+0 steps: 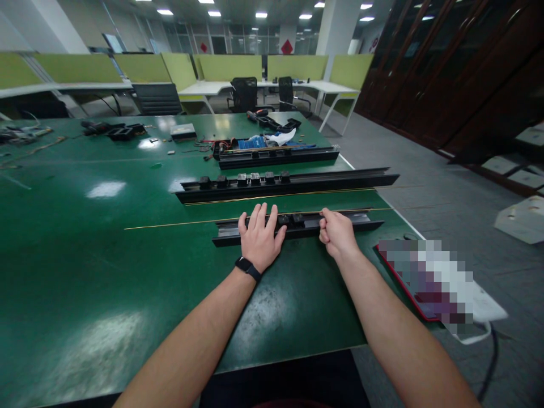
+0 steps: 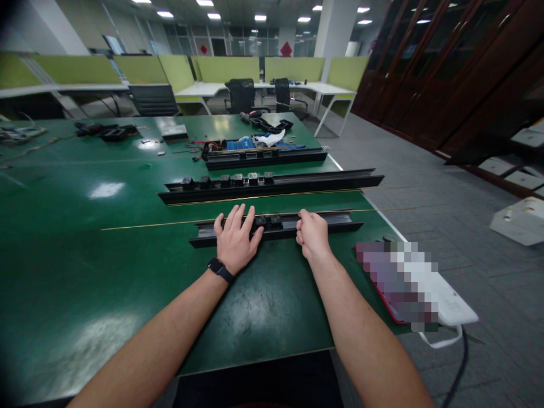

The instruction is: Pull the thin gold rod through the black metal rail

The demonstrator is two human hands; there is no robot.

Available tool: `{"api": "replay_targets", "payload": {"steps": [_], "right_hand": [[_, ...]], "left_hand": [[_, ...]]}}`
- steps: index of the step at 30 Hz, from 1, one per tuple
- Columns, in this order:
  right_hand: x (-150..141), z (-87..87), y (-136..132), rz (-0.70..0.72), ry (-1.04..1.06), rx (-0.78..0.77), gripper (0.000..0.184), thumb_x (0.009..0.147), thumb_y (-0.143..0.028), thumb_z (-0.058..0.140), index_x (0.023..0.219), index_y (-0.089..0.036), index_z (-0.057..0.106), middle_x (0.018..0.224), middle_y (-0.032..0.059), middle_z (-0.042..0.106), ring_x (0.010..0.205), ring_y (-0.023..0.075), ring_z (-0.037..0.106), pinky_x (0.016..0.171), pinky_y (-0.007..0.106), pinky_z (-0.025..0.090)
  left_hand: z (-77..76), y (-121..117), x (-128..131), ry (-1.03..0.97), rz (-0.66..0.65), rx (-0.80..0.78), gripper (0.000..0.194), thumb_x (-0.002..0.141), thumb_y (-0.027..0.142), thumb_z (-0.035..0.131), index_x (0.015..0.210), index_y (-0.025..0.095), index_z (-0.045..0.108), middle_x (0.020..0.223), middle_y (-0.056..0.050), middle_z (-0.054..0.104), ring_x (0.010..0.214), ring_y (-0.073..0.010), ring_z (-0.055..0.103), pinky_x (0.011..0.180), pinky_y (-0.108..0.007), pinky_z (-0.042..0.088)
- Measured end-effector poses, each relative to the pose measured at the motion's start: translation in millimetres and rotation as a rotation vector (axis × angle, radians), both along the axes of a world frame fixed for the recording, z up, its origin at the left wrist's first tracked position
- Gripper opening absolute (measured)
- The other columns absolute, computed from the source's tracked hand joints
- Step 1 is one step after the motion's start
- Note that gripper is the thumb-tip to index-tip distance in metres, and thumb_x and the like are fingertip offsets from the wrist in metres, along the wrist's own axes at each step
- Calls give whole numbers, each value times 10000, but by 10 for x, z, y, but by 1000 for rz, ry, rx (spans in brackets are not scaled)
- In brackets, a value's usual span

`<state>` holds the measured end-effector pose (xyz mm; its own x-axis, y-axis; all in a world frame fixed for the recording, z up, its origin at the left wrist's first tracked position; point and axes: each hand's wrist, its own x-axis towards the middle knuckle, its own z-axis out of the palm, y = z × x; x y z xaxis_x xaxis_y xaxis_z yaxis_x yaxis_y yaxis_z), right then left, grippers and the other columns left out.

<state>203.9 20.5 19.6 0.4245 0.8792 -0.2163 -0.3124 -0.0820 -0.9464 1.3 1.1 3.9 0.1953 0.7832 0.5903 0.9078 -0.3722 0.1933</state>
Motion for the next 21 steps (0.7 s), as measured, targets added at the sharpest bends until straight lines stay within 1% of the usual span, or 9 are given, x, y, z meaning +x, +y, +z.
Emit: {"api": "replay_targets", "payload": {"steps": [3, 8, 12, 17, 21], "right_hand": [[10, 3, -1, 6, -3, -4, 182, 898, -331, 687, 847, -199, 572, 501, -70, 509, 260, 46, 309, 273, 160, 181], [6, 13, -15, 9, -22, -1, 242, 876, -374, 731, 832, -200, 568, 502, -67, 506, 262, 44, 310, 273, 162, 182], [-2, 18, -19, 28, -24, -4, 247, 864, -364, 755, 835, -191, 582, 507, -66, 509, 264, 40, 312, 274, 160, 178], [18, -1, -1, 2, -13, -1, 198, 883, -325, 721, 837, -189, 584, 509, -66, 513, 265, 43, 321, 273, 160, 191], [19, -11, 2, -7, -17, -5, 216, 886, -349, 716, 839, -195, 572, 498, -73, 503, 263, 40, 309, 272, 153, 183]], "left_hand": [[1, -1, 1, 0, 1, 1, 548, 1025, 461, 481, 1528, 243, 499, 1591, -143, 484, 1504, -313, 402, 1248, -584, 181], [-1, 0, 2, -8, -2, -3, 556, 1018, 458, 491, 1532, 247, 497, 1589, -139, 486, 1502, -322, 404, 1249, -583, 184], [5, -1, 3, -12, -2, -6, 552, 1016, 457, 494, 1528, 251, 500, 1588, -137, 489, 1500, -323, 408, 1249, -584, 183], [5, 0, -1, -1, -2, -7, 548, 1028, 461, 471, 1528, 238, 500, 1593, -145, 481, 1504, -316, 400, 1249, -585, 179], [-6, 3, -3, -6, -1, -4, 557, 1017, 460, 494, 1532, 247, 495, 1588, -143, 488, 1502, -321, 404, 1248, -586, 183]]}}
